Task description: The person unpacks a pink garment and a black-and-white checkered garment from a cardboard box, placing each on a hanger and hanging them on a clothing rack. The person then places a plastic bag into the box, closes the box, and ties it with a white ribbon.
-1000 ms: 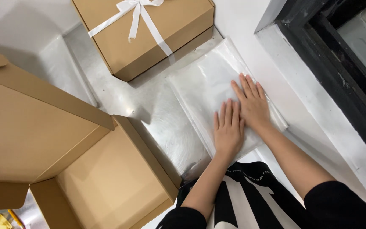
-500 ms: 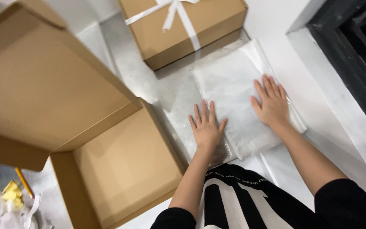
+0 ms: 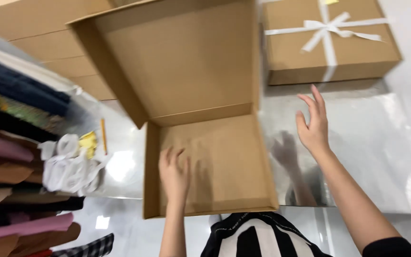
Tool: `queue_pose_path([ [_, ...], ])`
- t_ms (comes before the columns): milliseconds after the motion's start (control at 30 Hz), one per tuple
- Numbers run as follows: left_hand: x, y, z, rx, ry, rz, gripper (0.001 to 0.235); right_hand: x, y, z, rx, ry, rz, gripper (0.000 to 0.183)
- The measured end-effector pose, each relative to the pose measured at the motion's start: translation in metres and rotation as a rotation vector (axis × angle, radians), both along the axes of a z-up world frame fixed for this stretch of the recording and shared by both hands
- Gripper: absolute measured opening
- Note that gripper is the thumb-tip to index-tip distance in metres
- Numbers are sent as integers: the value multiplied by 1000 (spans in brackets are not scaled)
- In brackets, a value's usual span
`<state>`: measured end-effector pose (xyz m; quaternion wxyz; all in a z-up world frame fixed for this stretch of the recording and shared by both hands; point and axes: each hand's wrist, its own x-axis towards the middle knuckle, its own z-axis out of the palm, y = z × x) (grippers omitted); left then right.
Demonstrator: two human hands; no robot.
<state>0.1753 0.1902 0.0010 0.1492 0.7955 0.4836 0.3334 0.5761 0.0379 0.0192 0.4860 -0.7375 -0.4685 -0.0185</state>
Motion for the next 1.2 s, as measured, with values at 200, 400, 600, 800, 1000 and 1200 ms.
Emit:
queue_pose_path([
  [200, -148, 4, -27, -328, 38, 221, 37, -48, 115, 66, 117, -59, 132, 36],
  [400, -145, -10, 17, -838, -288, 314, 39, -84, 143, 107, -172, 341, -80, 56],
  [600, -143, 17, 16, -824, -400, 233, 39, -128, 119, 118, -154, 469, -49, 58],
  [800, -135, 58, 8, -858, -459, 235, 40, -160, 89, 117, -72, 627, -104, 55],
  [1000, -133, 84, -19, -705, -539, 155, 36, -187, 41, 86, 95, 720, -91, 25],
  [1200, -148, 78, -2, -792, -812, 109, 31, -197, -40, -25, 128, 819, -217, 12],
])
